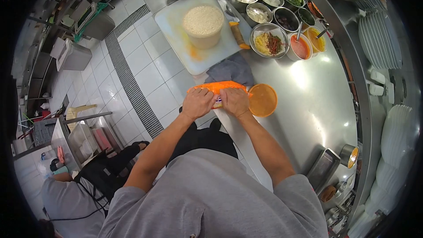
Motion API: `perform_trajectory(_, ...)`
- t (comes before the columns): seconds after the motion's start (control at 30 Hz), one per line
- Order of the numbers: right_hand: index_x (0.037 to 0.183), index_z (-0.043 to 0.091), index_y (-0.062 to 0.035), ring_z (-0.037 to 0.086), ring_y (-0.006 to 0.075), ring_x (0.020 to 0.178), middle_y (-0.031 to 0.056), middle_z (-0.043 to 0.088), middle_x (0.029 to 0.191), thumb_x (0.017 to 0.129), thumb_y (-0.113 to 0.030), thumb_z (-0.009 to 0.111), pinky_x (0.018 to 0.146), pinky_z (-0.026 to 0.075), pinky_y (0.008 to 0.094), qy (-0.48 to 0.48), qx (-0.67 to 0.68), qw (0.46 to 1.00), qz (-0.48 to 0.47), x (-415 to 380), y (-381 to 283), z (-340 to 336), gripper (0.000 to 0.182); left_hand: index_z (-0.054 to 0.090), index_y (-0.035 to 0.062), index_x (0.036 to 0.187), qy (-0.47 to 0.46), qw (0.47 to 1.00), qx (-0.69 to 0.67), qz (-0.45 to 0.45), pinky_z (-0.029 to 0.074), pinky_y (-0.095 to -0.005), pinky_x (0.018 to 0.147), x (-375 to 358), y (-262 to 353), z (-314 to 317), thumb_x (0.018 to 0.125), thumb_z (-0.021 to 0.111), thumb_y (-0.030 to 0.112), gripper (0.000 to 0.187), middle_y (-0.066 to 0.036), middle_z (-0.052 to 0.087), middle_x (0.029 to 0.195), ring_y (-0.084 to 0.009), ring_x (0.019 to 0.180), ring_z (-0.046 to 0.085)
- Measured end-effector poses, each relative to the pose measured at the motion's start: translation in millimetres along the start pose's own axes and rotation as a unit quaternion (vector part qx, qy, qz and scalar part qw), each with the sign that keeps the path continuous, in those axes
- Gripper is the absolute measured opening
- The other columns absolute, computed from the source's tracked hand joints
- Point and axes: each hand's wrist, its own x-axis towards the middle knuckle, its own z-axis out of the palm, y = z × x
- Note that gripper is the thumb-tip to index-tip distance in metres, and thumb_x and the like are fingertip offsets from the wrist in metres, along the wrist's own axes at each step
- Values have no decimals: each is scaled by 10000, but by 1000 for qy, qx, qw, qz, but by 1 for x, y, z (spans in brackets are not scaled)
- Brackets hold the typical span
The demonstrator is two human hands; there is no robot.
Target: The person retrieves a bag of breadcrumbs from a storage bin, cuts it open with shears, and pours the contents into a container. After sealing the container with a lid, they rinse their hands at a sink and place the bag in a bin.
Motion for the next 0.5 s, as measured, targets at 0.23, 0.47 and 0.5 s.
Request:
perform_trajectory(0.23,686,644,-76,645,330,623,132,666,681,972,-276,451,619,507,447,-61,-8,993,96,16,-11,-8,399,637,75,1044,-137,972,-18,-192,436,-472,874,22,6,-24,915,586,398,352,-169,624,1097,-333,1074,581)
perform_trajectory(0.47,759,679,-88,653,363,677,143,681,725,1003,-333,375,654,509,489,-132,-25,981,138,24,-11,-19,460,473,75,1388,-251,960,-66,-105,298,-577,1073,28,-33,-12,886,503,657,769,-193,522,1352,-358,1318,436)
perform_trajectory(0.5,745,675,-75,646,375,667,162,668,708,1002,-358,382,646,502,493,-121,-5,984,131,24,-11,-19,482,473,75,1388,-250,961,-65,-103,298,-577,1073,31,-30,-15,886,503,657,769,-193,522,1352,-358,1318,436)
